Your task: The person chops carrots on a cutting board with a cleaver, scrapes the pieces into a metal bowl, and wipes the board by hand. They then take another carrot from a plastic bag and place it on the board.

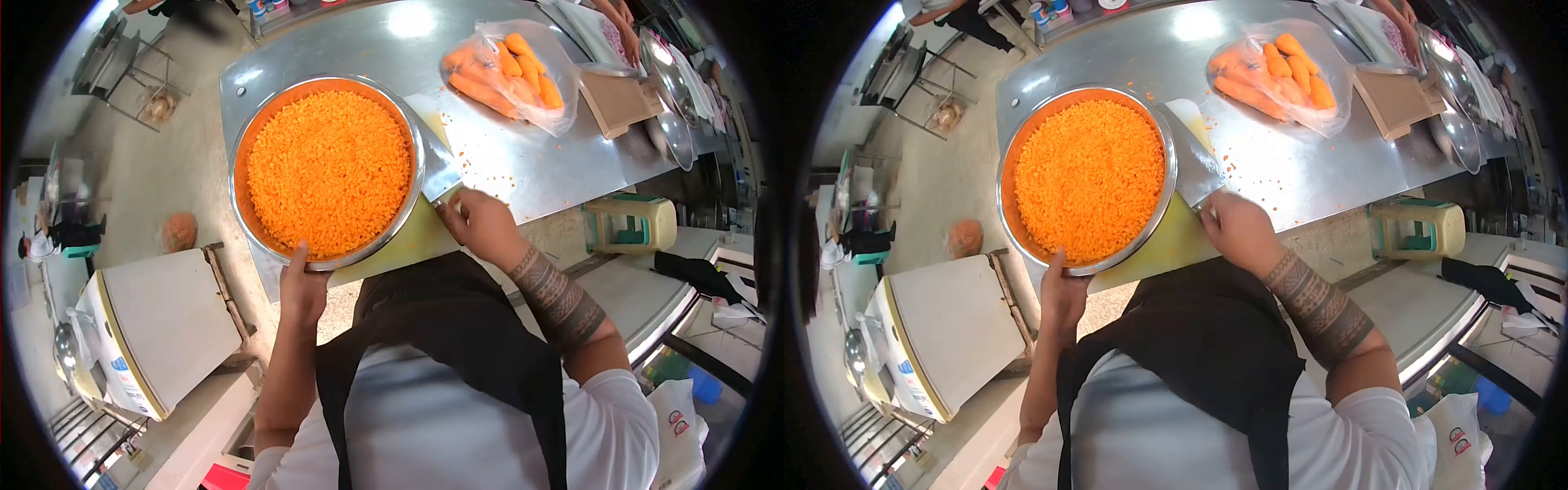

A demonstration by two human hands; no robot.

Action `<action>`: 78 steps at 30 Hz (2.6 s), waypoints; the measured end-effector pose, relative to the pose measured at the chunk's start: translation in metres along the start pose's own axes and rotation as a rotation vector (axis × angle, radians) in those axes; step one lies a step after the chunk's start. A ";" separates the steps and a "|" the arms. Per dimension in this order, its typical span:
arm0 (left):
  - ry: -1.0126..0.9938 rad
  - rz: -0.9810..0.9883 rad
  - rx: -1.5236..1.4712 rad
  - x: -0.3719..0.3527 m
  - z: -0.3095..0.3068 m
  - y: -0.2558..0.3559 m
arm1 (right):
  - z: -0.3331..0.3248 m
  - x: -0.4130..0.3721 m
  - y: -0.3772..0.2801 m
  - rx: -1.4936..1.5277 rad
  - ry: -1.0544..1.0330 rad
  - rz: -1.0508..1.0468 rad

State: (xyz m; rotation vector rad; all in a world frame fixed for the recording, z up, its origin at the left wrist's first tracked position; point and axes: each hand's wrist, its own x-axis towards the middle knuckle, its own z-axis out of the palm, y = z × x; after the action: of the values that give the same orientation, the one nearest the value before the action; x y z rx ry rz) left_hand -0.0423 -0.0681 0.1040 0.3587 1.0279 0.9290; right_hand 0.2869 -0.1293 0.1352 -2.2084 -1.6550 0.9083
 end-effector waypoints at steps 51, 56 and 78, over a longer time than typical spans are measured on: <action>-0.049 0.745 1.912 0.025 0.072 -0.129 | 0.015 0.230 0.153 -0.079 0.309 -0.668; -0.062 0.864 1.445 -0.026 0.090 -0.135 | 0.003 0.257 0.147 -0.360 0.176 -0.764; -0.421 -0.664 -0.557 0.057 0.099 -0.344 | 0.029 -0.041 0.193 0.138 -0.359 -0.737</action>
State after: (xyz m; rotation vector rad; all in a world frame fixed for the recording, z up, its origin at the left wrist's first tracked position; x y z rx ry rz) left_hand 0.2206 -0.2078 -0.1020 -0.2456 0.4141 0.4670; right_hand 0.4138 -0.2366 0.0245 -1.2097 -2.2362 1.1685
